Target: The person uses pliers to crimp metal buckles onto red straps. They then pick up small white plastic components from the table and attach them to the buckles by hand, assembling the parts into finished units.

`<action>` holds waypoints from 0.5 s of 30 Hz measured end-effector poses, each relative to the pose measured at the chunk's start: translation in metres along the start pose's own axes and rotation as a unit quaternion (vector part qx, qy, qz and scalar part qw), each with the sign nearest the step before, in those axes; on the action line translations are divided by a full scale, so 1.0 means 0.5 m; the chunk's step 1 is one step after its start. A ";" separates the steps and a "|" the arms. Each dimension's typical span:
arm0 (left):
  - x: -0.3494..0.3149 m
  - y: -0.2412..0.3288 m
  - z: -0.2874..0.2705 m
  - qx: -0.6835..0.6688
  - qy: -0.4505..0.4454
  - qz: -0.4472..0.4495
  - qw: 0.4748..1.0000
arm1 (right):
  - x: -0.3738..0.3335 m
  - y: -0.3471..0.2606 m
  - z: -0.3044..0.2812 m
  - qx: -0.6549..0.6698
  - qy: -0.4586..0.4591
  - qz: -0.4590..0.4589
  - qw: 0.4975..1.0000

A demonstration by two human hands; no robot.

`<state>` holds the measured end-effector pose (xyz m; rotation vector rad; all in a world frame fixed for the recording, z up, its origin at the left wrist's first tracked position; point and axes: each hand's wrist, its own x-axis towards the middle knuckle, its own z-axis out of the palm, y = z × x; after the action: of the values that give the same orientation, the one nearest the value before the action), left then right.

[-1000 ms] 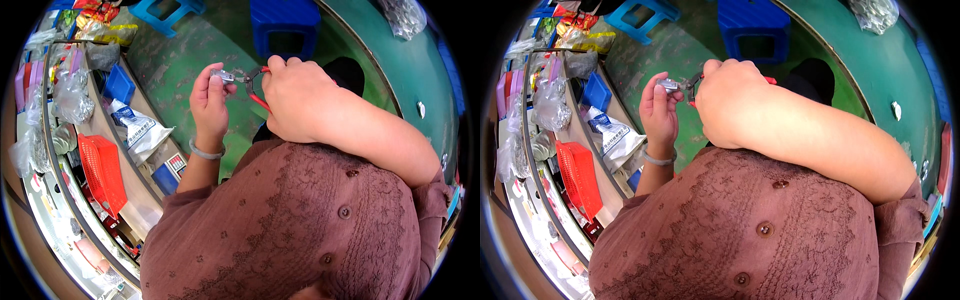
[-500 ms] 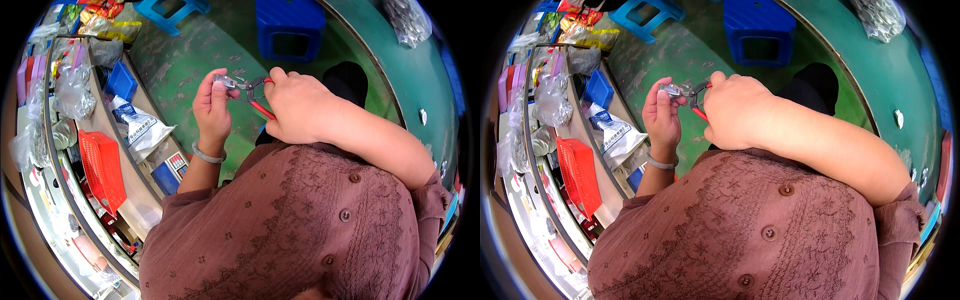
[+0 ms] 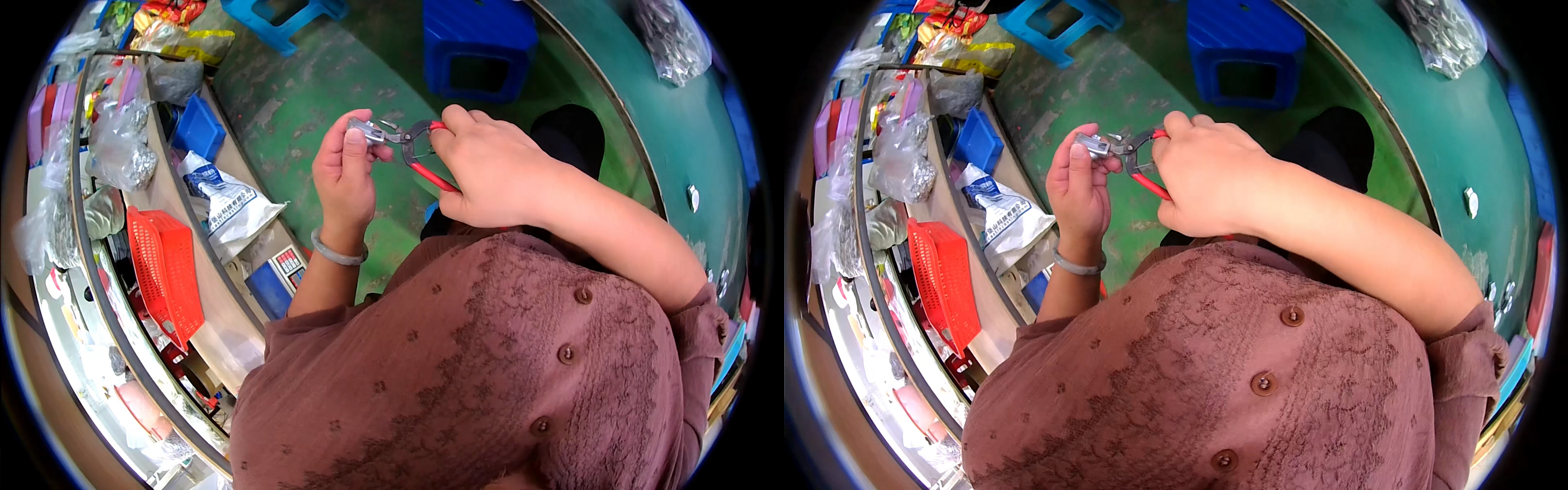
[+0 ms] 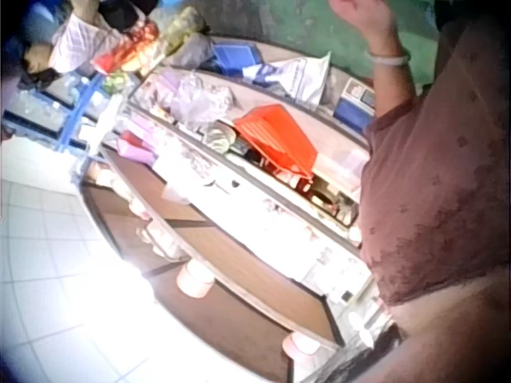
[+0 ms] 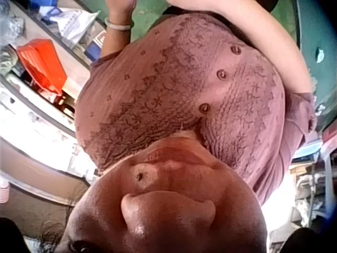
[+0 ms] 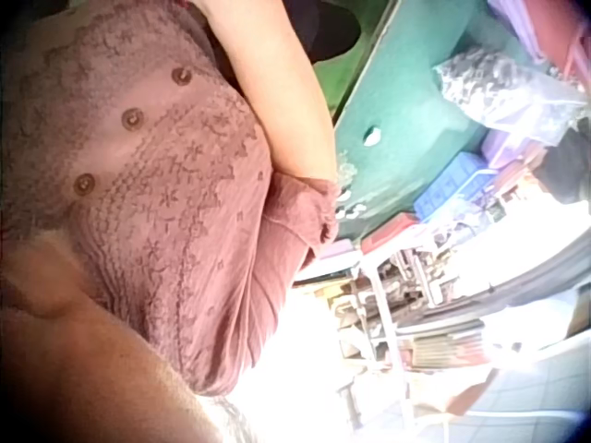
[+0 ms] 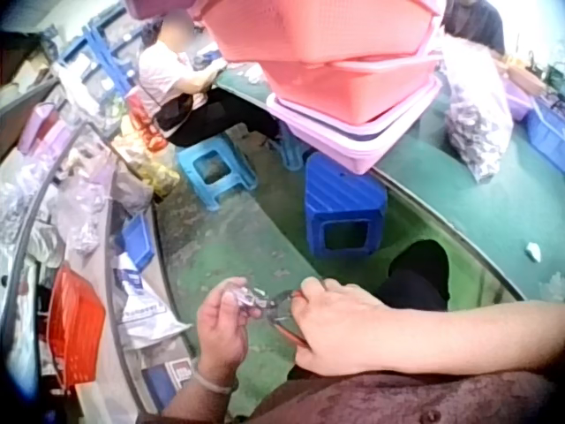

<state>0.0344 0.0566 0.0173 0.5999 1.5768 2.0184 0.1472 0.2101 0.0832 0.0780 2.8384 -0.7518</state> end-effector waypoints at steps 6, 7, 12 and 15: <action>-0.004 -0.001 0.001 0.062 0.007 0.028 0.998 | -0.016 -0.009 -0.001 -0.070 0.040 -0.013 0.997; -0.004 -0.001 0.000 0.054 0.010 0.030 0.998 | -0.017 -0.009 0.000 -0.071 0.042 -0.015 0.996; -0.006 0.007 0.006 0.037 0.012 0.037 0.999 | -0.021 -0.012 -0.002 -0.080 0.064 -0.029 0.994; -0.007 0.006 0.006 0.067 0.013 0.054 0.996 | -0.022 -0.010 -0.001 -0.088 0.073 -0.030 0.993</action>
<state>0.0387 0.0562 0.0208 0.7276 1.7398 2.0161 0.1573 0.2062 0.0883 0.0214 3.0448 -0.5249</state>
